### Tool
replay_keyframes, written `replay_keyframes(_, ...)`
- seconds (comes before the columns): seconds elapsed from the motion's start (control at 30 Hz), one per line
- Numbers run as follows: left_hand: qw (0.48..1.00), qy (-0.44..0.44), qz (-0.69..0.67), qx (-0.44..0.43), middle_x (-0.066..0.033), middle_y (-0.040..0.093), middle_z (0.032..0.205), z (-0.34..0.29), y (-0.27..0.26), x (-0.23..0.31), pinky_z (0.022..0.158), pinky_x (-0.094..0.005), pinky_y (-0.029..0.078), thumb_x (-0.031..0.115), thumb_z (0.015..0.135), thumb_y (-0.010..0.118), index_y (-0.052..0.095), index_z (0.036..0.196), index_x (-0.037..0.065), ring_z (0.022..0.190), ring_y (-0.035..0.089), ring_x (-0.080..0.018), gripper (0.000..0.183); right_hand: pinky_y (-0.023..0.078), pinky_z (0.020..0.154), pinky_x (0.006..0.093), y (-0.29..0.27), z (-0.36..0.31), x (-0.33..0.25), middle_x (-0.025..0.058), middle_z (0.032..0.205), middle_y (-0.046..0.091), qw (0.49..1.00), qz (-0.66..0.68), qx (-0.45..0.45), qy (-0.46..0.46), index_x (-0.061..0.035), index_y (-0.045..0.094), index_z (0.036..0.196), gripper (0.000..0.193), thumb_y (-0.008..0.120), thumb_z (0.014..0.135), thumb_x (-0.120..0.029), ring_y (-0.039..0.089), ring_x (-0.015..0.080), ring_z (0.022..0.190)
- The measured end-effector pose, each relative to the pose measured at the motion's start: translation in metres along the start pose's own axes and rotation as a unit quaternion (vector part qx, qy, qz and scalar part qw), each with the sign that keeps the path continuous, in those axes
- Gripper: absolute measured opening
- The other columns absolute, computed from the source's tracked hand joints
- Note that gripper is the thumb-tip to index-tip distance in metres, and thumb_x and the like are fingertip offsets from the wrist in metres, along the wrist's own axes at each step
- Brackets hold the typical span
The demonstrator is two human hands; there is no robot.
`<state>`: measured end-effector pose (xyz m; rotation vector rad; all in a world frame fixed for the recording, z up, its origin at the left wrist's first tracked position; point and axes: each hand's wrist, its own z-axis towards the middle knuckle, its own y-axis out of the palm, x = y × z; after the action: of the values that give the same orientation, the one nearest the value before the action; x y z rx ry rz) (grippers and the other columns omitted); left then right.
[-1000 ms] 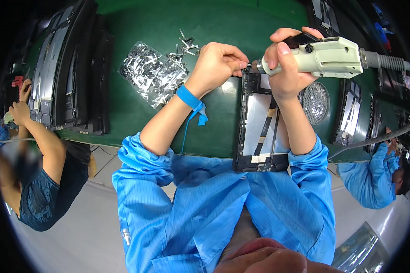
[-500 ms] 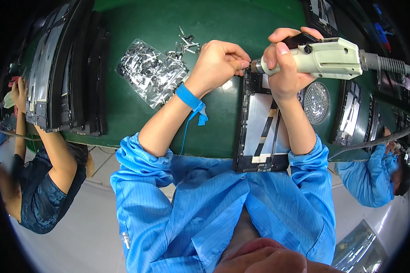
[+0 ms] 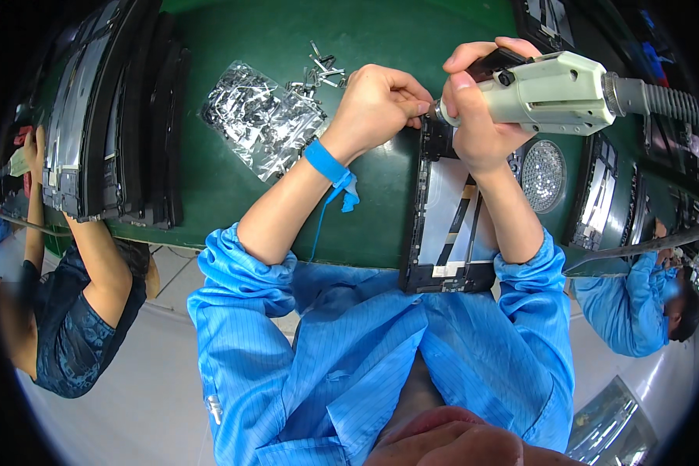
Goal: Assembling electronic tablets by inserting internal components and securing them with an electric screwdriver on a production line.
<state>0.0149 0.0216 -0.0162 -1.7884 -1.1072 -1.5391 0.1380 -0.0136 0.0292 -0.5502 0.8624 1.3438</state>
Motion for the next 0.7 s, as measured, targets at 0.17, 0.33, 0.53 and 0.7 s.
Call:
replay_keyframes(0.17,1.000,-0.005,-0.002,0.013,-0.0112,0.066,0.068,0.0003,0.0003,-0.0049,0.056,-0.0245,0.052,-0.006,0.075,0.063,0.067,0.079,-0.006,0.058,0.063,-0.0127,0.006,0.044,0.059,0.0212,-0.0005,-0.0033,0.0051,0.0116,0.083,0.058,0.999,0.019,-0.027,-0.010,0.0031,0.038,0.117,0.044,0.056,0.078,0.009,0.054,0.0099,0.068)
replay_keyframes(0.33,1.000,0.008,-0.018,0.022,-0.0114,0.066,0.068,0.0021,0.0021,-0.0049,0.055,-0.0245,0.052,-0.008,0.075,0.063,0.068,0.077,-0.006,0.058,0.063,-0.0125,0.006,0.044,0.060,0.0209,0.0003,-0.0020,0.0052,0.0109,0.082,0.057,0.999,0.013,-0.042,-0.027,0.0033,0.038,0.118,0.046,0.058,0.077,0.010,0.054,0.0101,0.069)
replay_keyframes(0.53,0.999,0.010,-0.017,0.029,-0.0112,0.066,0.067,0.0025,0.0022,-0.0073,0.054,-0.0242,0.052,-0.008,0.074,0.063,0.068,0.076,-0.006,0.058,0.063,-0.0121,0.006,0.045,0.061,0.0210,-0.0002,-0.0034,0.0068,0.0108,0.081,0.057,0.998,0.023,-0.046,-0.029,0.0038,0.038,0.117,0.045,0.058,0.077,0.010,0.054,0.0105,0.070)
replay_keyframes(0.7,0.999,0.019,0.007,0.024,-0.0109,0.066,0.067,-0.0007,0.0037,-0.0055,0.054,-0.0247,0.052,-0.007,0.075,0.062,0.067,0.080,-0.005,0.058,0.063,-0.0126,0.008,0.045,0.062,0.0208,-0.0015,-0.0087,0.0055,0.0115,0.081,0.058,0.999,0.016,-0.040,-0.026,0.0029,0.039,0.117,0.045,0.056,0.075,0.011,0.055,0.0102,0.070)
